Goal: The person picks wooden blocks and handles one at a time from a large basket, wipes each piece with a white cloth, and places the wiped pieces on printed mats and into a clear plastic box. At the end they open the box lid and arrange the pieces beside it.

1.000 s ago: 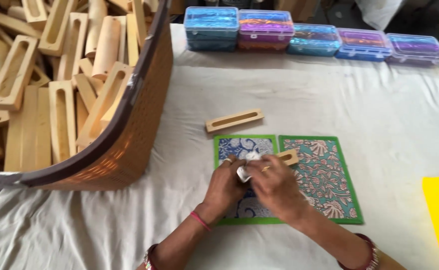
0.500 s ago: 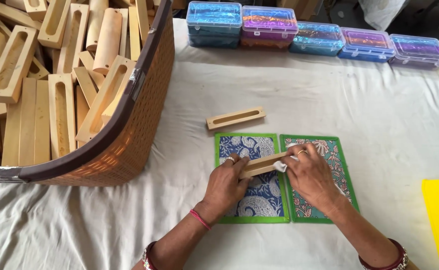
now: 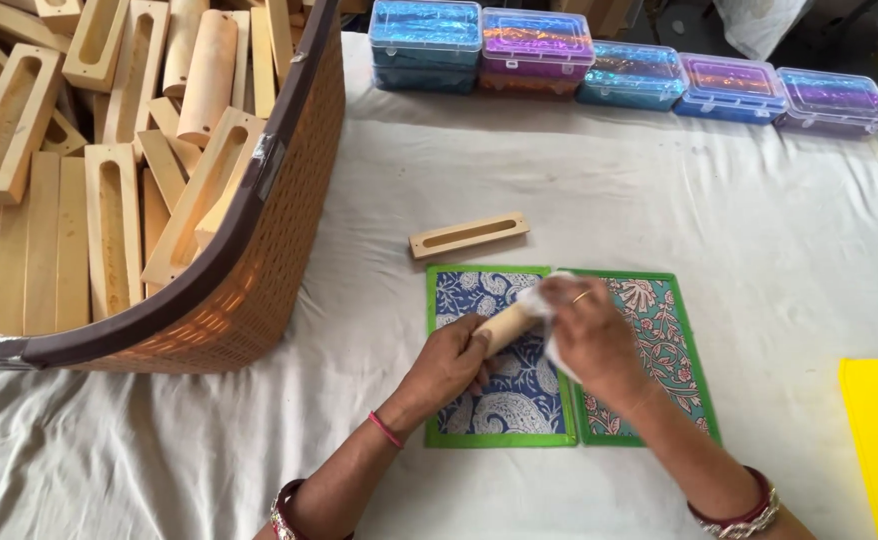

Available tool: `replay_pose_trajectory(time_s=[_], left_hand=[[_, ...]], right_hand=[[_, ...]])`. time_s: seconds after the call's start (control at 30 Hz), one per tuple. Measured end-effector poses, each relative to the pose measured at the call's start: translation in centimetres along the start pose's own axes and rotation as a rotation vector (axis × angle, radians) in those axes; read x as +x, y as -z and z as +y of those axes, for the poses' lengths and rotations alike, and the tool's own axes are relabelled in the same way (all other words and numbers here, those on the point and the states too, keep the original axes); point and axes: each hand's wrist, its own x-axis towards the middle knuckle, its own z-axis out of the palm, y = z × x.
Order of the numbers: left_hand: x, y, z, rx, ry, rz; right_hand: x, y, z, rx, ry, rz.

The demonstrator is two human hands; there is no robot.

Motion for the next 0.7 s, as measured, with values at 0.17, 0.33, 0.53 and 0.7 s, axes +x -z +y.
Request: replay_pose_trajectory(time_s=[0.17,0.33,0.53,0.7], left_hand=[[0.2,-0.5,0.1,-0.031,-0.033,-0.068],[1.1,-0.6,-1.2,-0.395,0.054,-0.09],[0.5,-0.4,-1.2,-0.647,0.021,-0.171],[-0.1,-1.9,-0.2,-0.688,0.001,-0.218]], right_hand=[[0.0,-1.5,2.1,0.0,-0.278,-0.063],[-2.1,-1.3,-3.8,-0.016,0.144,0.069],[-1.7,-0.6,-0.6,0.065,-0.046,0.23],[-1.9,0.2,0.0,0.135,-0.055,0.374]])
